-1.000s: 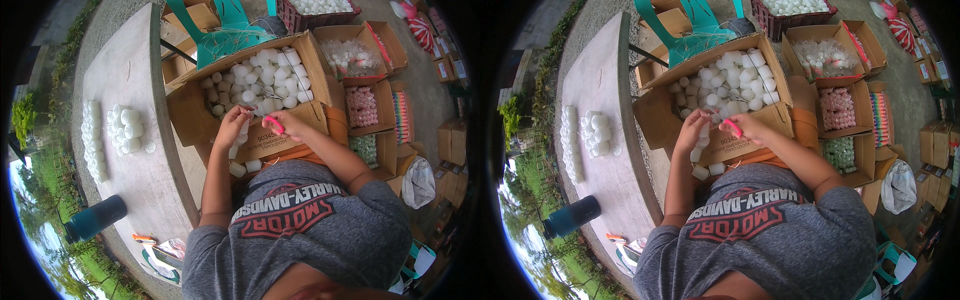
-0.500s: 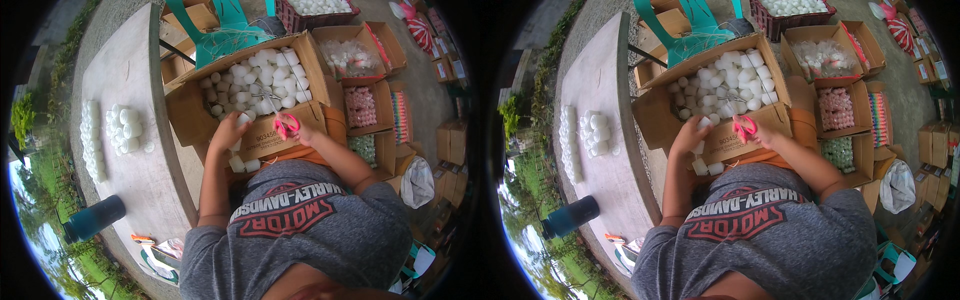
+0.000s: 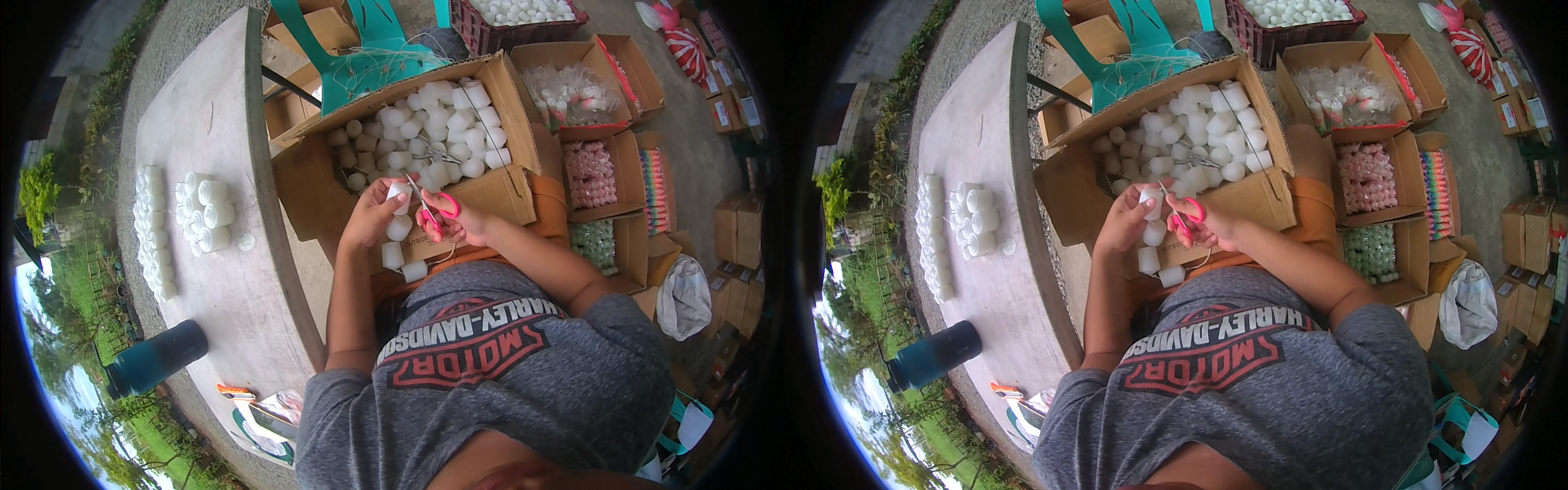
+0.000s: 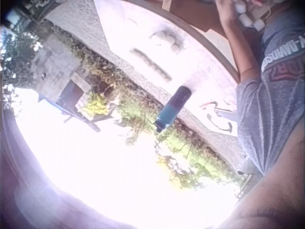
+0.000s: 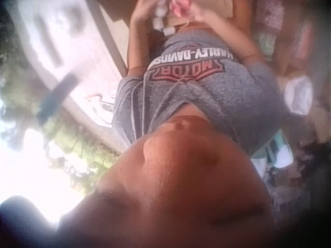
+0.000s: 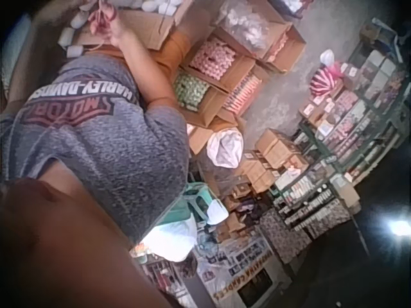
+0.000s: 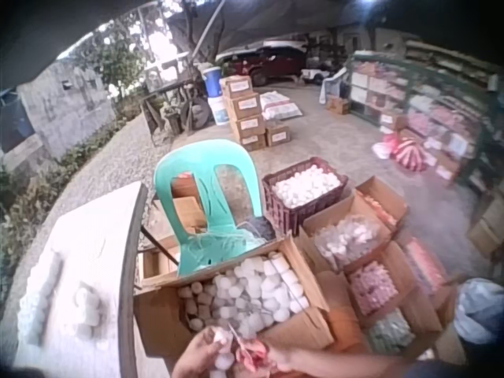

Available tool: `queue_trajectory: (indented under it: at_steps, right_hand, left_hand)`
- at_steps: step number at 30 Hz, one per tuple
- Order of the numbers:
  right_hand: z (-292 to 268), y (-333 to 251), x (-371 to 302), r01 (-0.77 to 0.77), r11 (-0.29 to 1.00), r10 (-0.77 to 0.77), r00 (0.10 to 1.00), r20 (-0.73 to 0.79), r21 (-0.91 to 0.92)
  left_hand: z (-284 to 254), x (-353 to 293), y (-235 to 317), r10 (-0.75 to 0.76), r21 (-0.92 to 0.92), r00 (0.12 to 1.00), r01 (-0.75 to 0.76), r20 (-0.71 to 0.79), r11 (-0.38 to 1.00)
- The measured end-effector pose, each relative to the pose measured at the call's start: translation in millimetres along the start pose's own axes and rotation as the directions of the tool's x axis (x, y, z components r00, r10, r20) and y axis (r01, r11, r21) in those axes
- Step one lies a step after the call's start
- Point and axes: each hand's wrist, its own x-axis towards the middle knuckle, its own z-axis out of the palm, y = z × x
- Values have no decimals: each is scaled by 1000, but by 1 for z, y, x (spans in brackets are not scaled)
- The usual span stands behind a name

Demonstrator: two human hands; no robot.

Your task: The person threads a wick through small white cylindrical candles using a needle, ties a knot to secure it, and trims the excess wick with scissors. The person repeats this process for multiple candles, placing the finished ones on a table.

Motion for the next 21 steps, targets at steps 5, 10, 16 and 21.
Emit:
queue_trajectory:
  at_steps: [5,10,16,21]
  right_hand:
    - [6,2,0,75,996,-76,997,3,57]
    - [5,1,-1,74,991,-81,994,67,112]
    - [1,8,6,121,986,-129,990,62,116]
    - [6,8,5,77,970,-95,993,65,233]
  left_hand:
    - [-1,2,-2,63,-97,996,-57,59,994]
    - [-1,0,-1,44,-125,996,-34,74,992]
    - [0,0,-1,52,-125,994,-40,93,991]
    - [-1,0,-2,65,-120,995,-56,75,991]
